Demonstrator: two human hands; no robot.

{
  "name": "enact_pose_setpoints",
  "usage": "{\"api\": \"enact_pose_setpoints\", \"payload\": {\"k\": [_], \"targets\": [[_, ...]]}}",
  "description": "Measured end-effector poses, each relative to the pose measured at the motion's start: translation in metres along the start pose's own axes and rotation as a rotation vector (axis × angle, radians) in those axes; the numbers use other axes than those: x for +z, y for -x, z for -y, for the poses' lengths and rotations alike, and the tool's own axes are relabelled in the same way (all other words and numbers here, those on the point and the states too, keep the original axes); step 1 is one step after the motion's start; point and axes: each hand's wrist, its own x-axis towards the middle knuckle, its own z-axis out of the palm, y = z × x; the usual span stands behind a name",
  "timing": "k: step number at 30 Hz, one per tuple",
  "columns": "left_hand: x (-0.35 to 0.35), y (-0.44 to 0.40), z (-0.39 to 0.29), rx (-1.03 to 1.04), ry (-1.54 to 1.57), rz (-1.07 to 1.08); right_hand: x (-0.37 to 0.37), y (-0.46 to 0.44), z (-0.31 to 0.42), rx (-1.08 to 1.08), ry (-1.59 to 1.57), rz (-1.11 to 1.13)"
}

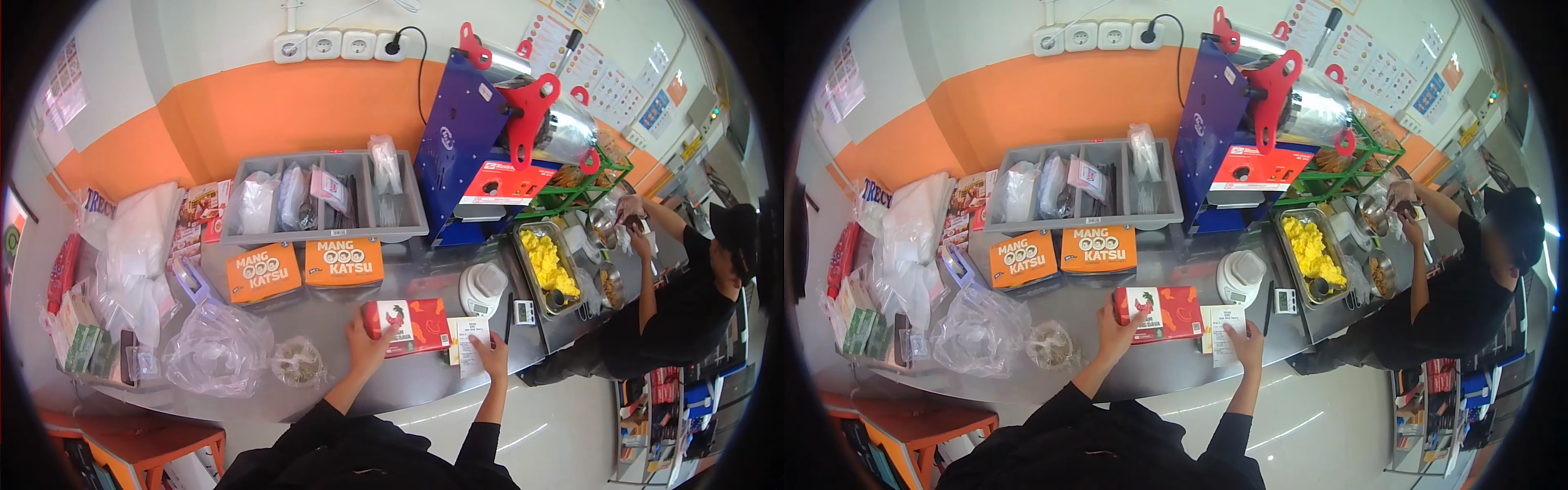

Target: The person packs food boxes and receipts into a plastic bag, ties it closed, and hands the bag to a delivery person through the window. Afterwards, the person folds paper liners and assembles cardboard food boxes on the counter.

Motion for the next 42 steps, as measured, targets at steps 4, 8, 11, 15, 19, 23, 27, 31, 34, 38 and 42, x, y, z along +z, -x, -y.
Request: {"api": "enact_pose_setpoints", "payload": {"k": [4, 8, 11, 15, 19, 23, 27, 31, 34, 38, 42], "targets": [[-0.004, 0.003, -0.025, 0.167, -0.175, 0.045, -0.003, 0.002, -0.001, 0.030, -0.044, 0.023], [-0.027, 0.009, -0.051, 0.111, -0.094, 0.169, -0.002, -0.002, -0.009, 0.009, 0.018, 0.015], [-0.078, 0.028, -0.085, 0.111, 0.028, 0.257, 0.007, -0.006, -0.019, -0.089, -0.017, 0.098], [-0.188, 0.068, -0.125, -0.003, 0.602, 0.320, 0.039, 0.005, 0.016, -0.078, 0.052, 0.164], [-0.303, 0.088, -0.109, -0.157, 0.701, -0.076, 0.072, 0.015, 0.047, -0.015, 0.064, 0.144], [-0.374, 0.073, -0.050, -0.132, 0.599, -0.311, 0.085, 0.013, 0.056, 0.024, -0.047, 0.248], [-0.417, 0.057, 0.021, -0.136, 0.560, -0.278, 0.088, 0.019, 0.080, 0.079, -0.010, 0.301], [-0.431, 0.048, 0.062, -0.203, 0.464, -0.151, 0.093, 0.028, 0.111, 0.158, -0.087, 0.344], [-0.436, 0.036, 0.095, -0.252, 0.404, -0.067, 0.095, 0.039, 0.153, 0.126, -0.193, 0.358], [-0.435, 0.031, 0.102, -0.301, 0.358, 0.002, 0.121, 0.101, 0.260, 0.093, -0.331, 0.381], [-0.431, 0.035, 0.121, -0.082, -0.026, 0.001, 0.200, 0.186, 0.333, 0.109, -0.408, 0.615]]}}
